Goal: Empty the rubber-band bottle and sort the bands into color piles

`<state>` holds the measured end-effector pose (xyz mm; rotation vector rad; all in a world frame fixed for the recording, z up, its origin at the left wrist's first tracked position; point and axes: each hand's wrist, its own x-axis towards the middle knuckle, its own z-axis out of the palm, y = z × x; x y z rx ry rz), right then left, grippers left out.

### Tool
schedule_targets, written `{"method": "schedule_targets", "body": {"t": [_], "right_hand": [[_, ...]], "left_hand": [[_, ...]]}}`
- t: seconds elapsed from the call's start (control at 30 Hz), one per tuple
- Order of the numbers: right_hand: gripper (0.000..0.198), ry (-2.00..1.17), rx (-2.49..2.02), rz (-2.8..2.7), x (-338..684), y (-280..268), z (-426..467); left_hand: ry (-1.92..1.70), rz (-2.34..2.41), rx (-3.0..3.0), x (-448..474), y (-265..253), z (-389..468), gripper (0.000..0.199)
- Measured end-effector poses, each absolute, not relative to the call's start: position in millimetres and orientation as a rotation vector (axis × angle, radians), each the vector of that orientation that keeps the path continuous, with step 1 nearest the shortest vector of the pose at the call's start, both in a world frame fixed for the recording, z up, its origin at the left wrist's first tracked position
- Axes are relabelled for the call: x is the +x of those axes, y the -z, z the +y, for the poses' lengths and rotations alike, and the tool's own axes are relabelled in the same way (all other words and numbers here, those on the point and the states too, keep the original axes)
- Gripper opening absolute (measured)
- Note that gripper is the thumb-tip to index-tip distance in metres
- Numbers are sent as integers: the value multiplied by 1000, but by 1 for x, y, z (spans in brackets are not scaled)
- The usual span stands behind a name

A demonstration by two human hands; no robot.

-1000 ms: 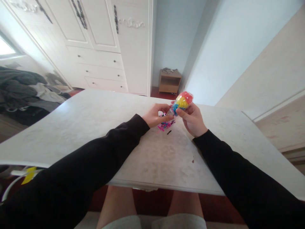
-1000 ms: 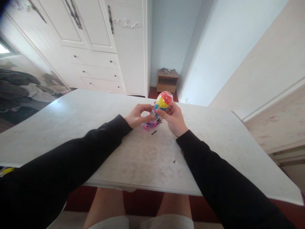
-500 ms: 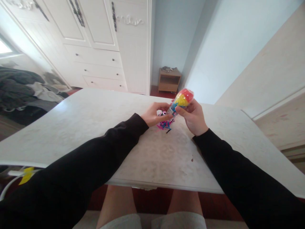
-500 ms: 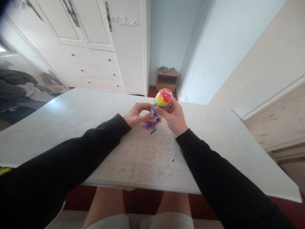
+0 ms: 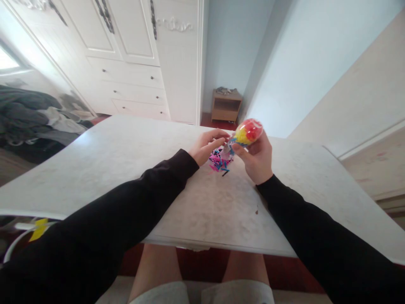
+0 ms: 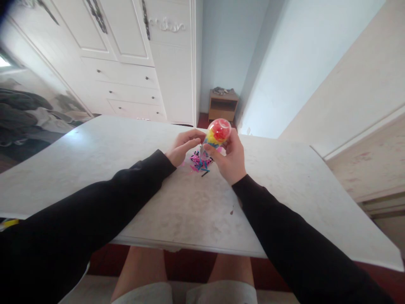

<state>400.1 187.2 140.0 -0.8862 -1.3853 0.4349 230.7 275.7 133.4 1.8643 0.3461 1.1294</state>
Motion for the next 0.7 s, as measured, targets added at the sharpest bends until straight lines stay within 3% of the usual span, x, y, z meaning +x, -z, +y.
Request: {"method": "schedule_targets", "body": {"t": [0.7], "right_hand": [[71, -387, -862, -1378, 410, -129, 195]], "left_hand": [[-1121, 410, 1900, 232, -132, 274, 26]]}}
